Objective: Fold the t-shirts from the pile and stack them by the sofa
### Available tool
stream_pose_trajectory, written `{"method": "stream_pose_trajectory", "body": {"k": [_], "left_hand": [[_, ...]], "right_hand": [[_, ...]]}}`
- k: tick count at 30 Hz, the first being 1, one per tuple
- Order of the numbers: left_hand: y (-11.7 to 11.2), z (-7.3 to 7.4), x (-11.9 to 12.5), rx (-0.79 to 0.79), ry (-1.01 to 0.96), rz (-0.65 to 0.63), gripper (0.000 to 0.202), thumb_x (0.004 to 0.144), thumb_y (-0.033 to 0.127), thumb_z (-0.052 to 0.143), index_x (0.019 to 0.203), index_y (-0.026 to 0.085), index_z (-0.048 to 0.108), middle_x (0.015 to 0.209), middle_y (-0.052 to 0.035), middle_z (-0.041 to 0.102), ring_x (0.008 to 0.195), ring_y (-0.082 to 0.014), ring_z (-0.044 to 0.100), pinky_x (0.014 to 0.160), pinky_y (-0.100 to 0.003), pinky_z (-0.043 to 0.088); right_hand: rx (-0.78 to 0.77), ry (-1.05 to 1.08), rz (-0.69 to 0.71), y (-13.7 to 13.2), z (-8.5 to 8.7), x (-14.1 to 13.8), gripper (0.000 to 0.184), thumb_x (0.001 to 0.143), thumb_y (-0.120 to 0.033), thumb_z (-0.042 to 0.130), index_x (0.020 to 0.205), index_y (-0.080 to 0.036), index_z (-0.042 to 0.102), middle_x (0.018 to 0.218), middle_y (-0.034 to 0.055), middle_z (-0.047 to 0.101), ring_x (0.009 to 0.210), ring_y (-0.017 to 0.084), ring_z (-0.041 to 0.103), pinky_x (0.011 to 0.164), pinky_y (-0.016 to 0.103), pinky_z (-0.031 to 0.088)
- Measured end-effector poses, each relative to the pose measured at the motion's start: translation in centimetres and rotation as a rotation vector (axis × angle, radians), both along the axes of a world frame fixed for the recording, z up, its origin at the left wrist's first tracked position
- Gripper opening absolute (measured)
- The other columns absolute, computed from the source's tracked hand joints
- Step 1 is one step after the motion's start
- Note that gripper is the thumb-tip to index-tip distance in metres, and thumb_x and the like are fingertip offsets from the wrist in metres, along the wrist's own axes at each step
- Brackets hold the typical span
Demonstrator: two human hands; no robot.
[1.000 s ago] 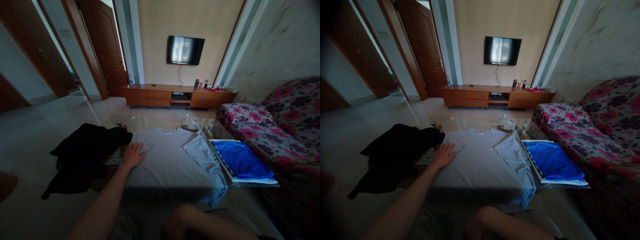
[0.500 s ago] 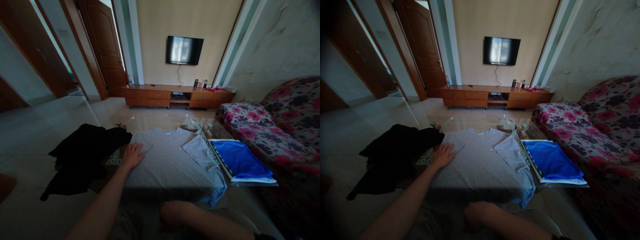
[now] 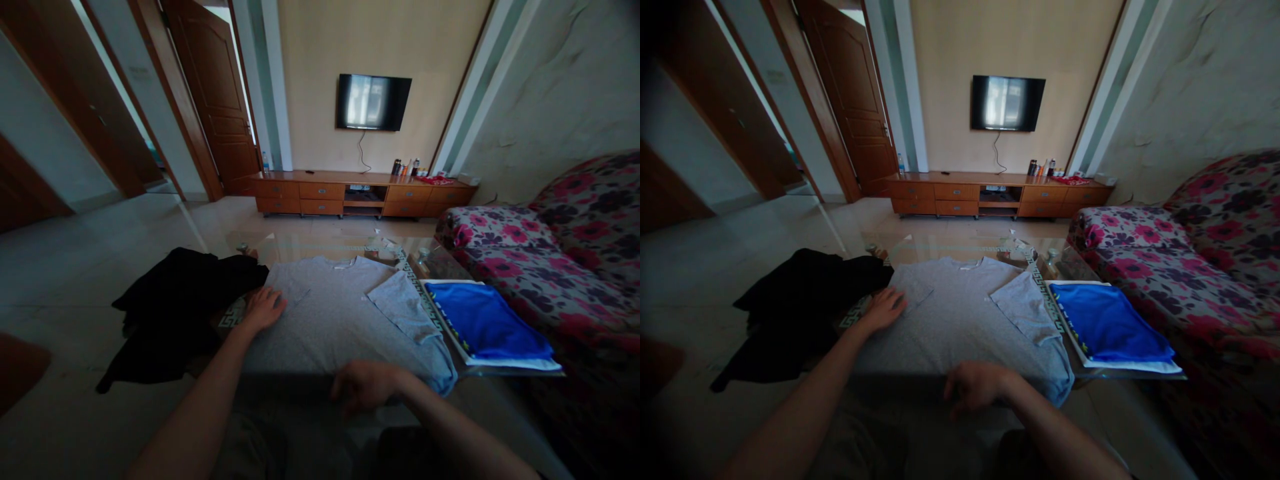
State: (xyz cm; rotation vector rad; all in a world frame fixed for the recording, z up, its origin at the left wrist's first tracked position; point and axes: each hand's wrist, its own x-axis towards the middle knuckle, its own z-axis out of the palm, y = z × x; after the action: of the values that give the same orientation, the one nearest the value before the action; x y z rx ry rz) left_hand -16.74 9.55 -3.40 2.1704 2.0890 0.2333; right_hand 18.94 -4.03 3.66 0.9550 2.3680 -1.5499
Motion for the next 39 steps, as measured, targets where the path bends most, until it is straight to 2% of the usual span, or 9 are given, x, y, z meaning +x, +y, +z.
{"method": "stream_pose_trajectory", "body": {"k": [2,5,7,10,12,15,18,25,39], "left_hand": [[-0.4,0.1,-0.2,-0.021,0.017,-0.010,0.066,0.095,0.062,0.036,0.147,0.024,0.051,0.162,-0.0113,0.036,0.150,-0.0329,0.030,0.121,-0.049,0.023],[-0.9,0.1,-0.4,-0.033,0.028,-0.030,0.071,0.093,0.062,0.041,0.152,0.023,0.043,0.164,-0.0131,0.031,0.151,-0.0341,0.028,0.120,-0.048,0.025],[-1.3,-0.1,-0.4,-0.037,0.020,-0.046,0.074,0.093,0.064,0.039,0.154,0.022,0.040,0.165,-0.0141,0.029,0.151,-0.0337,0.027,0.120,-0.047,0.025],[-2.1,-0.9,0.1,-0.021,0.003,-0.047,0.072,0.098,0.063,0.030,0.157,0.023,0.036,0.166,-0.0125,0.027,0.153,-0.0303,0.025,0.121,-0.046,0.024],[-2.6,-1.6,0.6,0.025,0.022,-0.056,0.069,0.100,0.061,0.027,0.158,0.024,0.034,0.167,-0.0106,0.027,0.154,-0.0282,0.023,0.122,-0.045,0.020],[-2.8,-2.1,1.2,0.091,0.066,-0.068,0.068,0.100,0.060,0.028,0.158,0.025,0.034,0.167,-0.0101,0.027,0.154,-0.0279,0.021,0.123,-0.045,0.016],[-2.5,-2.0,1.5,0.106,0.078,-0.063,0.067,0.100,0.060,0.028,0.157,0.025,0.036,0.166,-0.0091,0.029,0.154,-0.0271,0.022,0.123,-0.045,0.017],[0.2,-1.9,2.0,0.139,0.071,-0.066,0.069,0.100,0.061,0.028,0.157,0.024,0.037,0.165,-0.0104,0.030,0.153,-0.0281,0.024,0.124,-0.046,0.016],[7.7,-3.4,2.6,0.161,0.066,-0.069,0.067,0.099,0.060,0.030,0.155,0.024,0.040,0.164,-0.0078,0.033,0.152,-0.0294,0.027,0.124,-0.044,0.017]], "right_hand": [[0.068,0.085,-0.060,0.3,-0.2,0.2,0.026,0.086,-0.032,0.067,0.106,-0.018,0.075,0.084,0.0009,0.073,0.069,0.013,0.065,0.061,0.020,0.046],[0.265,0.243,-0.324,2.3,0.1,2.0,0.042,0.101,-0.031,0.039,0.134,-0.018,0.062,0.090,0.0046,0.075,0.082,0.016,0.069,0.078,0.028,0.053],[0.509,0.209,-0.518,4.2,0.0,4.1,0.049,0.103,-0.027,0.031,0.147,-0.018,0.050,0.108,0.0101,0.074,0.102,0.020,0.068,0.096,0.036,0.050],[0.858,-0.174,-0.767,6.3,-1.8,7.3,0.052,0.102,-0.035,0.036,0.151,-0.025,0.047,0.156,0.0135,0.044,0.143,0.032,0.039,0.116,0.053,0.030],[0.895,-0.446,-0.874,7.1,-3.9,8.9,0.056,0.102,-0.047,0.036,0.156,-0.033,0.039,0.168,0.0076,0.022,0.152,0.040,0.017,0.117,0.065,0.016],[0.831,-0.614,-0.875,7.9,-6.6,10.1,0.061,0.102,-0.060,0.026,0.160,-0.042,0.024,0.170,0.0022,0.012,0.154,0.041,0.007,0.116,0.070,0.009],[0.834,-0.645,-0.850,8.7,-7.7,10.4,0.064,0.101,-0.064,0.019,0.161,-0.043,0.016,0.171,0.0011,0.008,0.155,0.039,0.005,0.116,0.069,0.007],[0.864,-0.647,-0.843,11.5,-7.7,10.9,0.065,0.100,-0.066,0.017,0.161,-0.044,0.015,0.171,-0.0002,0.009,0.155,0.037,0.006,0.117,0.068,0.007],[0.882,-0.629,-0.866,18.4,-8.8,11.4,0.066,0.100,-0.067,0.018,0.161,-0.043,0.017,0.170,0.0001,0.012,0.155,0.036,0.008,0.118,0.066,0.007]]}}
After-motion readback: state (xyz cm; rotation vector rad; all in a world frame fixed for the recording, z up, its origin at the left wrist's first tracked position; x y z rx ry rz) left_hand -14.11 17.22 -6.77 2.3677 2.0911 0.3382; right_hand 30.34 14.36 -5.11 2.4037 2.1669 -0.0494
